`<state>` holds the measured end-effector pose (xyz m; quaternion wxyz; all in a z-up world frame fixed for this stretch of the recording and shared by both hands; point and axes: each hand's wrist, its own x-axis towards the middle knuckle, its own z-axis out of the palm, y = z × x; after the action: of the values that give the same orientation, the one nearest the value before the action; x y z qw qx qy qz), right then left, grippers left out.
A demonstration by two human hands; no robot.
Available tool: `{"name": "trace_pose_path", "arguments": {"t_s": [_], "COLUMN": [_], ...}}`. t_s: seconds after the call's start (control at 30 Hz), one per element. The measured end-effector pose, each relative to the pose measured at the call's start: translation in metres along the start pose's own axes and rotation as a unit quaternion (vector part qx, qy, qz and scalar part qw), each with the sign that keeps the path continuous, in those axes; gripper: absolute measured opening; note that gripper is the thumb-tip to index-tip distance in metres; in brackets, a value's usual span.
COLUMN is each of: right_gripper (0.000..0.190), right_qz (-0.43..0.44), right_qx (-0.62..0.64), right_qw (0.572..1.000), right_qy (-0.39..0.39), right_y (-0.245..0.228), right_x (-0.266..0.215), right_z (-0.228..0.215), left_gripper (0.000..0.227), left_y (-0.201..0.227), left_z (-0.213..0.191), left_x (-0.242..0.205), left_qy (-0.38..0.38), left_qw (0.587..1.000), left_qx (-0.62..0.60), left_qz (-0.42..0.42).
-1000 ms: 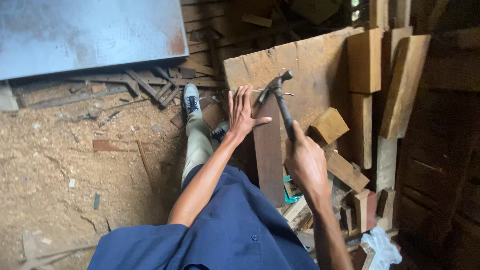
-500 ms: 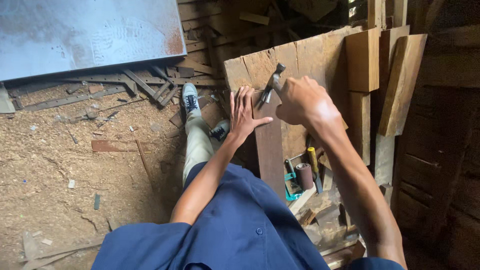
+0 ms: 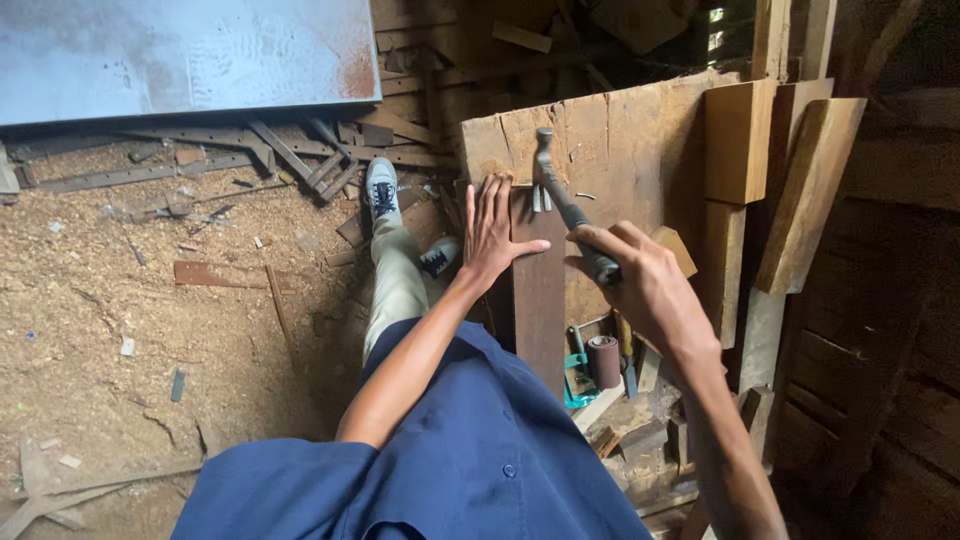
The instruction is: The person hammers nails into a wooden plank using a claw hammer. They repeatedly pick nails from a blue plastic bag, position them on the plank, and strike them until flush. The plank is flipped and repositioned multiple times during the process.
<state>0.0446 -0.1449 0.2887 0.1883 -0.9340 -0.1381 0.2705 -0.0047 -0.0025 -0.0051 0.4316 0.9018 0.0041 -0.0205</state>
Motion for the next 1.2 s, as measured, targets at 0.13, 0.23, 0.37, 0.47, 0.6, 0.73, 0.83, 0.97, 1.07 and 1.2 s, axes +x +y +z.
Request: {"name": "trace_pose_path", "arguments": {"t_s": [0.13, 0.23, 0.37, 0.47, 0.6, 0.73, 0.83, 0.97, 1.07, 1.2], "right_gripper": [0.039, 0.041, 0.034, 0.033, 0.036, 0.038, 0.048, 0.055, 0.058, 0.055], "right_qz": [-0.095, -0.162, -0.211, -0.159, -0.132, 0.083, 0.016, -0.03, -0.014, -0.057], "right_qx": [-0.038, -0.183, 0.014, 0.158, 0.124, 0.411, 0.369, 0.364, 0.291, 0.282], "right_qw": [0.98, 0.938, 0.943, 0.972, 0.977, 0.891, 0.89, 0.888, 0.914, 0.915], "right_qy": [0.172, 0.248, 0.258, 0.076, 0.113, 0.175, 0.268, 0.28, 0.284, 0.281], "right_y": [0.018, 0.021, 0.006, -0.008, -0.024, -0.031, -0.003, 0.014, 0.009, 0.004], "right_x": [-0.005, 0.003, 0.034, 0.059, 0.08, 0.068, 0.076, 0.073, 0.075, 0.105], "right_z": [0.026, 0.035, 0.027, 0.017, 0.039, 0.062, 0.053, 0.052, 0.047, 0.044], "left_gripper": [0.136, 0.132, 0.124, 0.118, 0.114, 0.126, 0.126, 0.126, 0.128, 0.122], "left_y": [0.003, 0.005, 0.005, 0.002, 0.002, 0.005, 0.005, 0.008, 0.011, 0.009], "left_z": [-0.006, -0.008, -0.009, -0.006, -0.002, -0.003, -0.005, -0.009, -0.013, -0.015], "left_x": [-0.003, 0.004, 0.001, 0.002, 0.002, 0.002, 0.001, 0.0, 0.004, 0.004], "left_qy": [-0.013, -0.01, -0.01, 0.012, 0.055, 0.017, -0.014, -0.029, -0.03, -0.035], "left_qw": [1.0, 1.0, 1.0, 1.0, 0.998, 0.999, 1.0, 0.999, 0.999, 0.999], "left_qx": [-0.001, 0.0, 0.006, -0.004, -0.012, -0.029, -0.003, -0.006, -0.013, -0.026], "left_qz": [-0.002, -0.004, 0.001, 0.007, 0.031, 0.004, -0.013, -0.013, -0.012, -0.008]}}
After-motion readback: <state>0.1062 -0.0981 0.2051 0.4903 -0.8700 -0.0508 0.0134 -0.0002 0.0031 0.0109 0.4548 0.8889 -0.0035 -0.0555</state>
